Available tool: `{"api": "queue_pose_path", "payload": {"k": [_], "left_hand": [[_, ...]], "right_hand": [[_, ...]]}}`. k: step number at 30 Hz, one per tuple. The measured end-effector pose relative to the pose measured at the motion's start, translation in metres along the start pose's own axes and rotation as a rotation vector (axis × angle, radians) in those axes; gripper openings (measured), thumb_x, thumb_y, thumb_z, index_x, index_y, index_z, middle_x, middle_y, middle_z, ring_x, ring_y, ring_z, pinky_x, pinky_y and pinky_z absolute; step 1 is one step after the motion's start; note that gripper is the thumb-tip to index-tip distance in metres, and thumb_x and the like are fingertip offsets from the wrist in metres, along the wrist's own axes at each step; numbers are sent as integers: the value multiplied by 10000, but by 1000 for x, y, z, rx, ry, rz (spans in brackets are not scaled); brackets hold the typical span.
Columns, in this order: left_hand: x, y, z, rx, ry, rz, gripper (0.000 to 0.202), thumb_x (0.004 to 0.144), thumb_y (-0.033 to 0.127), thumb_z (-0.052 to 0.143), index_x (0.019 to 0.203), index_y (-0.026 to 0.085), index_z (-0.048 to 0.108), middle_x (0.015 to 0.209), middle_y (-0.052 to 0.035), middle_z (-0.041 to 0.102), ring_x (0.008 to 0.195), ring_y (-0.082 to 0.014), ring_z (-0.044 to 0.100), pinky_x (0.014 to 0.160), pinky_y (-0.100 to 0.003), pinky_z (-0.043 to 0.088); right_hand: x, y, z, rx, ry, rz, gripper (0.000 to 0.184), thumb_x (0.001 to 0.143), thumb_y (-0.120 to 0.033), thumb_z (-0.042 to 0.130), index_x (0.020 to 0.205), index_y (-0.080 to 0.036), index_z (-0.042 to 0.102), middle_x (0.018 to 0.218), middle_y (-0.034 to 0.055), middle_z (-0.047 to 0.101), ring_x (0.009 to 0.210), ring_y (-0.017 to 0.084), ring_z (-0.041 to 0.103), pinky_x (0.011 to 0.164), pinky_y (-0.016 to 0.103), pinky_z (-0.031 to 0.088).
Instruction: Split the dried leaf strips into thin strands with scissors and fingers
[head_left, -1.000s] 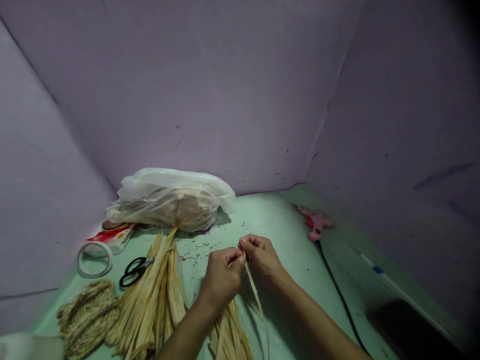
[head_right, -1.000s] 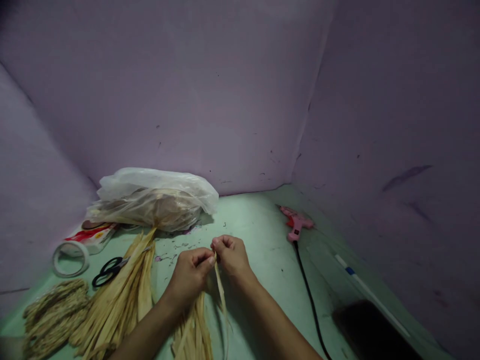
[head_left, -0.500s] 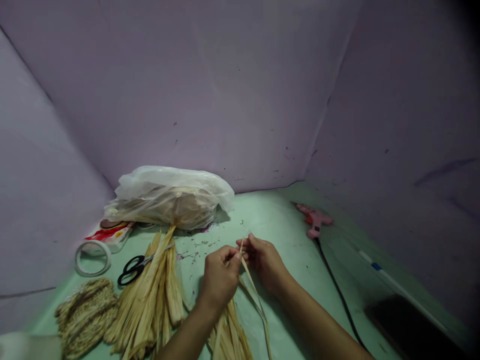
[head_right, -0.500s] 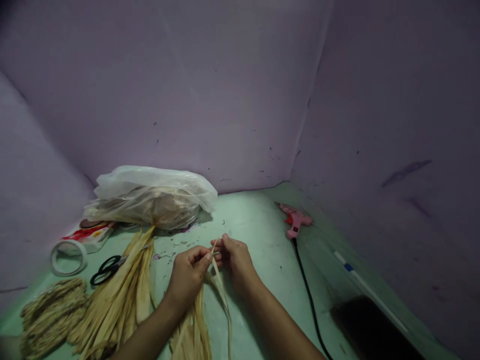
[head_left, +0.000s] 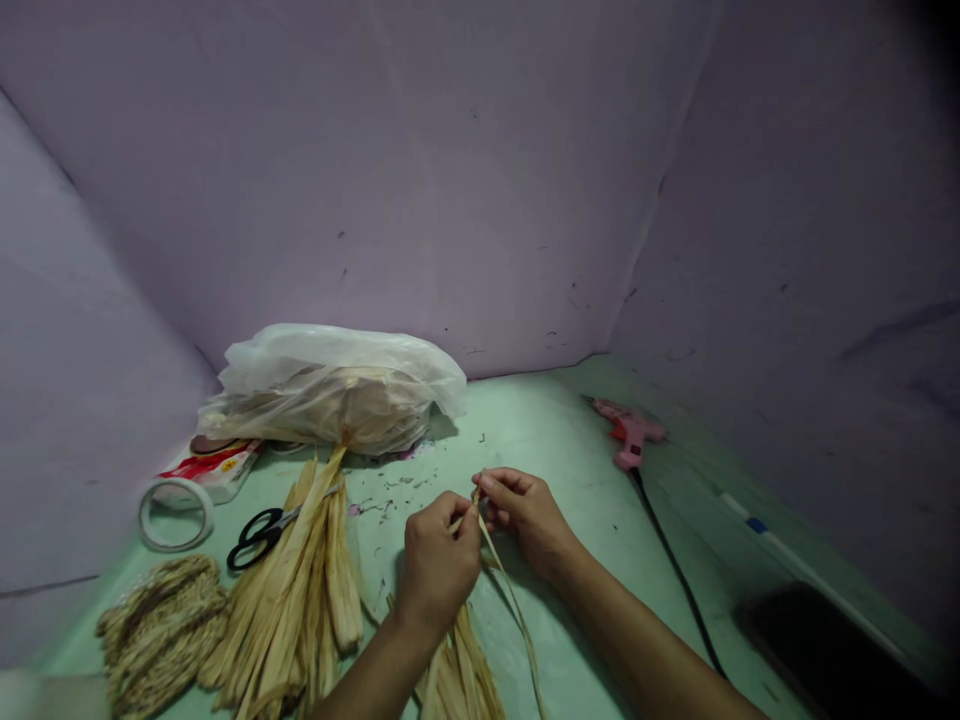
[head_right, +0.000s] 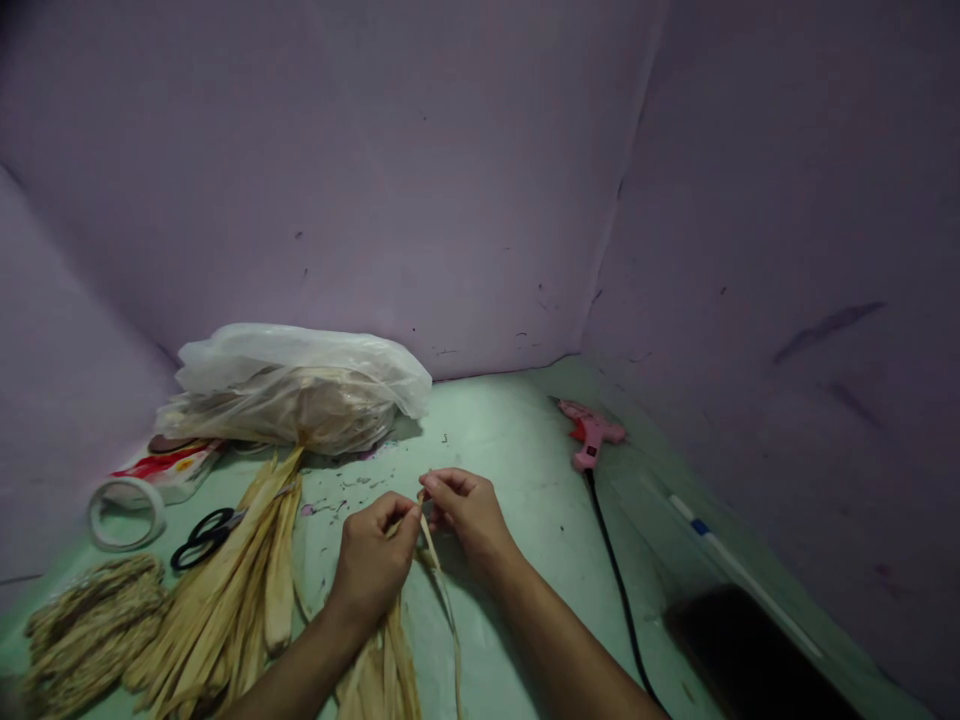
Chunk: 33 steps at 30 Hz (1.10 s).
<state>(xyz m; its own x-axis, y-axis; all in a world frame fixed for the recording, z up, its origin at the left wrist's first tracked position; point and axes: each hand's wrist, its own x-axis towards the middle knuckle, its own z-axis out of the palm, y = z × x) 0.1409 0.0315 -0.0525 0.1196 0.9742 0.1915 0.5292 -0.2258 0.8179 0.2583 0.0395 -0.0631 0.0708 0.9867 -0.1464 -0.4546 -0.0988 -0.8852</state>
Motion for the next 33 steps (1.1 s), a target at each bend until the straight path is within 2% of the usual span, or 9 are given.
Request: {"api": "queue_pose_path", "payload": {"k": [7, 15, 17, 21, 22, 24, 26, 29, 33], "left_hand": [[0, 3, -1, 4, -26, -6, 179, 740, 250, 457, 612, 175, 557, 561, 15, 572, 548, -109, 510, 559, -201, 360], [0, 6, -2, -89, -134, 18, 178, 728, 227, 459, 594, 156, 552, 556, 12, 556, 556, -109, 490, 554, -198, 358], [0, 4, -1, -147, -156, 12, 179, 730, 237, 462, 604, 151, 556, 573, 6, 566, 570, -113, 495, 567, -200, 364], [0, -3, 3, -249, -147, -22, 168, 728, 257, 473, 614, 148, 533, 566, 16, 530, 551, -103, 464, 542, -193, 353], [0, -4, 4, -249, -118, -37, 170, 727, 265, 475, 614, 150, 527, 546, 25, 502, 530, -98, 440, 522, -191, 340], [0, -6, 5, -242, -50, -72, 174, 722, 278, 480, 605, 153, 515, 517, 38, 456, 504, -92, 402, 495, -190, 321], [0, -7, 6, -234, -2, -93, 174, 717, 283, 485, 601, 157, 513, 519, 38, 459, 511, -93, 408, 500, -189, 324], [0, -6, 6, -200, 57, -107, 170, 716, 285, 484, 601, 165, 520, 519, 38, 479, 513, -96, 425, 504, -191, 330], [0, -4, 6, -167, 83, -123, 176, 719, 293, 480, 596, 173, 518, 505, 40, 478, 493, -94, 417, 490, -193, 325]], "right_hand": [[-1, -2, 3, 22, -20, -13, 235, 533, -296, 730, 649, -122, 623, 508, -16, 565, 399, 51, 429, 395, 183, 344], [-2, -1, 3, 106, 40, 45, 211, 526, -251, 720, 614, -113, 587, 454, -31, 533, 376, 34, 418, 399, 163, 347], [-3, -4, 3, 113, 37, 75, 234, 528, -251, 725, 658, -104, 598, 452, -31, 525, 373, 35, 415, 390, 160, 351], [-2, -10, 1, 148, 8, 106, 363, 635, -349, 658, 926, -150, 573, 582, 4, 589, 425, 76, 471, 374, 182, 391], [-1, -10, 0, 173, 16, 86, 360, 660, -381, 628, 942, -168, 557, 633, 14, 602, 455, 90, 489, 374, 193, 405], [0, -8, -2, 203, 75, 5, 295, 687, -420, 582, 858, -181, 556, 671, 12, 590, 483, 97, 490, 369, 199, 414], [0, -5, -4, 125, 173, -108, 249, 695, -425, 566, 714, -178, 545, 590, -24, 529, 437, 78, 437, 356, 187, 384], [-2, -3, -5, -179, 239, -295, 208, 683, -372, 593, 648, -172, 544, 517, -51, 465, 414, 69, 395, 388, 192, 354], [-6, -2, -4, -540, 156, -460, 156, 654, -306, 621, 705, -162, 590, 615, -11, 542, 503, 93, 441, 480, 217, 374]]}}
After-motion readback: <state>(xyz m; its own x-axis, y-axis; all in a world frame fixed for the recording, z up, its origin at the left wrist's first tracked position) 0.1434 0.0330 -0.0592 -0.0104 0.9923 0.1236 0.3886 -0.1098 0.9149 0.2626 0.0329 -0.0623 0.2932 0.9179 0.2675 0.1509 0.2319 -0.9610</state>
